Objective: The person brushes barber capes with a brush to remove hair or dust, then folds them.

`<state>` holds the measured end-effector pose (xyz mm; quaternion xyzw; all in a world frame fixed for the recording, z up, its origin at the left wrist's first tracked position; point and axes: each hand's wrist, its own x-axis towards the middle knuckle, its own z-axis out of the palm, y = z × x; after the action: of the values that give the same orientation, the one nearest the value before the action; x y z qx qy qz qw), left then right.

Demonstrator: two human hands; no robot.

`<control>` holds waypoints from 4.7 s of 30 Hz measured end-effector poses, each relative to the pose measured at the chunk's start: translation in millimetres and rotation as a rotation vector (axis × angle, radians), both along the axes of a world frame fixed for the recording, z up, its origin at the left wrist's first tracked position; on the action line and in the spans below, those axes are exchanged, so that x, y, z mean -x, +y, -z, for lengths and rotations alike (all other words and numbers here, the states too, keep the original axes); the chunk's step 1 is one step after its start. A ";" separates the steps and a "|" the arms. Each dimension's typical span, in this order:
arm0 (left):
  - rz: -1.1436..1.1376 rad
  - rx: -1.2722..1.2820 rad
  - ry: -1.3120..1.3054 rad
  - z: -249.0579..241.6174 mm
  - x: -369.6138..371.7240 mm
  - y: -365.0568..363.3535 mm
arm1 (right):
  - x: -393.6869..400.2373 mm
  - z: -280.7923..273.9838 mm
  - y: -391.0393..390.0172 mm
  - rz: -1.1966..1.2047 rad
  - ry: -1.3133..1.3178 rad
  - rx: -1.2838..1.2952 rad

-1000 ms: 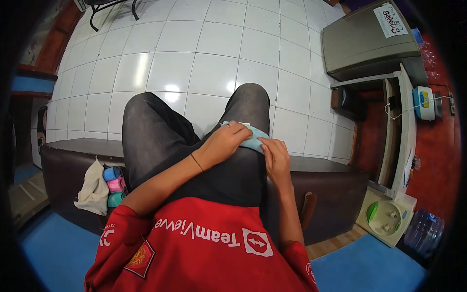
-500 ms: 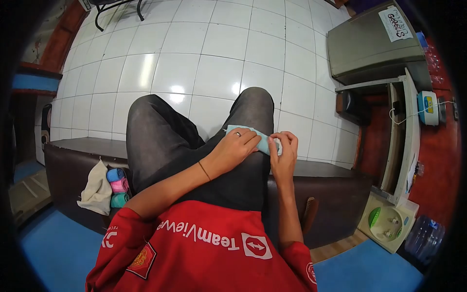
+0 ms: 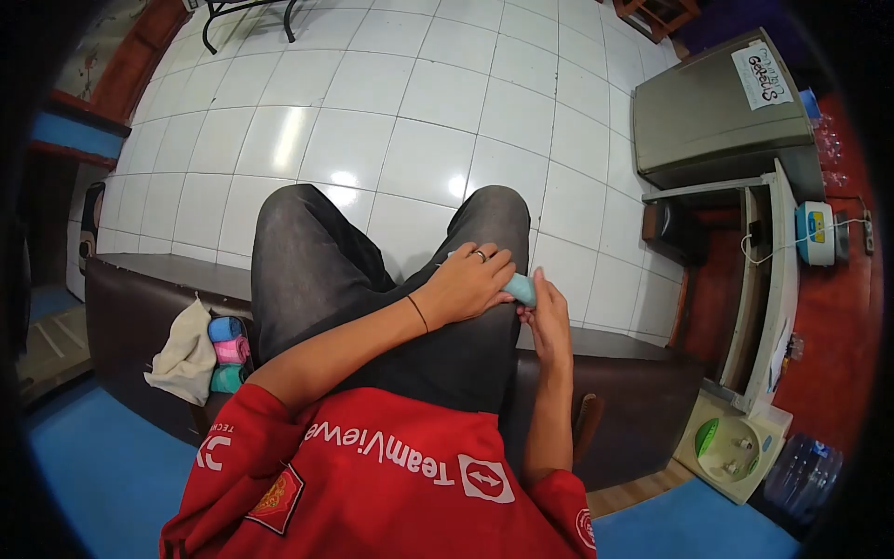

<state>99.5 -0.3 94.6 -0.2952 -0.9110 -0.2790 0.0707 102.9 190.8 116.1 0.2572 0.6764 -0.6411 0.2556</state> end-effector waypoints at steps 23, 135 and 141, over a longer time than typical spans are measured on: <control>0.274 -0.694 -0.676 -80.5 -45.1 -80.7 | 43.4 -189.6 -112.4 -1.360 0.616 -0.189; -1.665 0.379 -0.409 -14.6 -279.4 -223.8 | 65.3 154.1 -225.3 -0.474 0.133 0.163; -1.561 0.083 -0.264 -77.9 -225.1 -218.8 | 67.0 87.8 -223.1 -0.333 0.087 0.377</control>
<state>324.6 -219.2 172.6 0.4622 -0.8652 -0.1473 0.1265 35.9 -32.3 28.3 0.0621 0.5883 -0.7154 0.3719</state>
